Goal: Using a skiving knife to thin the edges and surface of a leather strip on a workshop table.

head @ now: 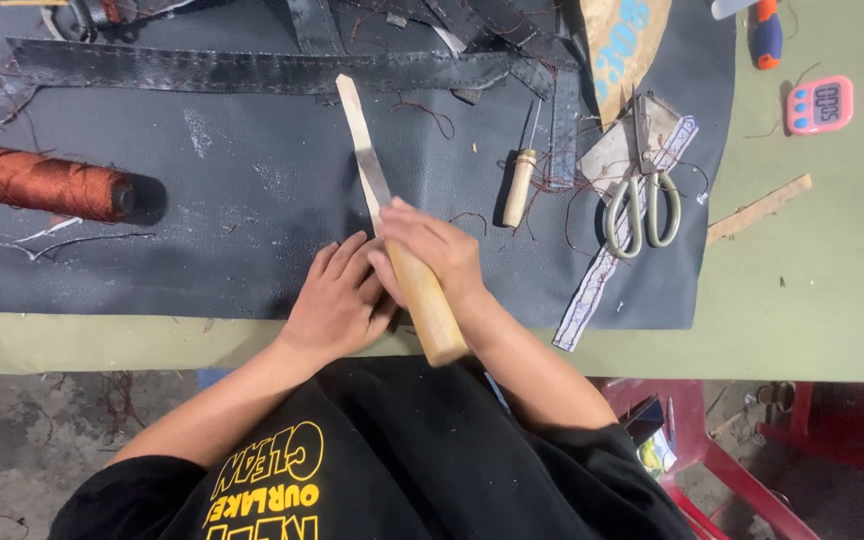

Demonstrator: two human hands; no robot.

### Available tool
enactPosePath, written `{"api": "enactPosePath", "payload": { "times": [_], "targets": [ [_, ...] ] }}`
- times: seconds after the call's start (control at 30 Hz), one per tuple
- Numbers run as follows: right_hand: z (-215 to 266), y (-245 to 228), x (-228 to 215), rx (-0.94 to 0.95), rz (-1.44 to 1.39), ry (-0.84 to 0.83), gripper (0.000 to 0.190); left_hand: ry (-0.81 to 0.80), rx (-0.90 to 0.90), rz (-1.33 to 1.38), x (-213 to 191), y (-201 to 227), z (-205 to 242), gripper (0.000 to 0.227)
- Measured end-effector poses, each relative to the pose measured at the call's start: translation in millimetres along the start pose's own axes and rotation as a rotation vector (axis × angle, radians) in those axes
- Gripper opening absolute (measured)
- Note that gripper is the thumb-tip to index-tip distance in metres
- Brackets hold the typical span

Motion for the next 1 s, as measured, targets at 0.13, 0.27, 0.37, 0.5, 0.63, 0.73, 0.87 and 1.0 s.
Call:
{"api": "enactPosePath", "payload": {
  "times": [0.13, 0.27, 0.37, 0.5, 0.63, 0.73, 0.87, 1.0],
  "targets": [
    [-15.1, -5.0, 5.3, -0.06, 0.049, 0.019, 0.023, -0.031, -0.028, 0.012, 6.6, -3.2, 6.1, 0.045],
    [3.7, -17.5, 1.0, -0.03, 0.021, -0.04, 0.024, -0.049, 0.008, 0.001, 4.5, -2.3, 5.4, 0.049],
    [29.3, -27.8, -6.4, 0.011, 0.015, -0.046, 0.022, -0.084, 0.029, 0.012, 7.7, -4.3, 9.2, 0.056],
    [31.2, -15.9, -1.5, 0.013, 0.015, -0.014, 0.023, -0.124, 0.043, 0.014, 10.2, -5.2, 8.9, 0.062],
    [4.9, 3.3, 10.2, -0.023, -0.039, 0.047, 0.023, -0.061, 0.019, 0.016, 0.1, -0.4, 2.2, 0.051],
    [-8.5, 9.6, 18.7, -0.056, 0.001, 0.111, 0.024, -0.046, 0.029, 0.018, 9.1, -4.1, 10.1, 0.046],
    [-3.3, 4.4, 4.8, -0.024, -0.136, 0.114, 0.022, -0.023, 0.049, -0.038, 48.3, -21.6, 27.2, 0.046],
    [15.6, 0.3, -20.2, 0.096, -0.343, 0.195, 0.023, -0.029, 0.138, -0.153, 20.5, -5.0, -2.5, 0.041]
  ]
}}
Point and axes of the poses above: each hand's wrist, its own z-axis away from the middle knuckle, its own x-axis out of the palm, y = z × x, the point moved 6 cm from there along -z, towards the middle knuckle, and after that the axes turned 5 degrees about -x, right-handed, at the moved point
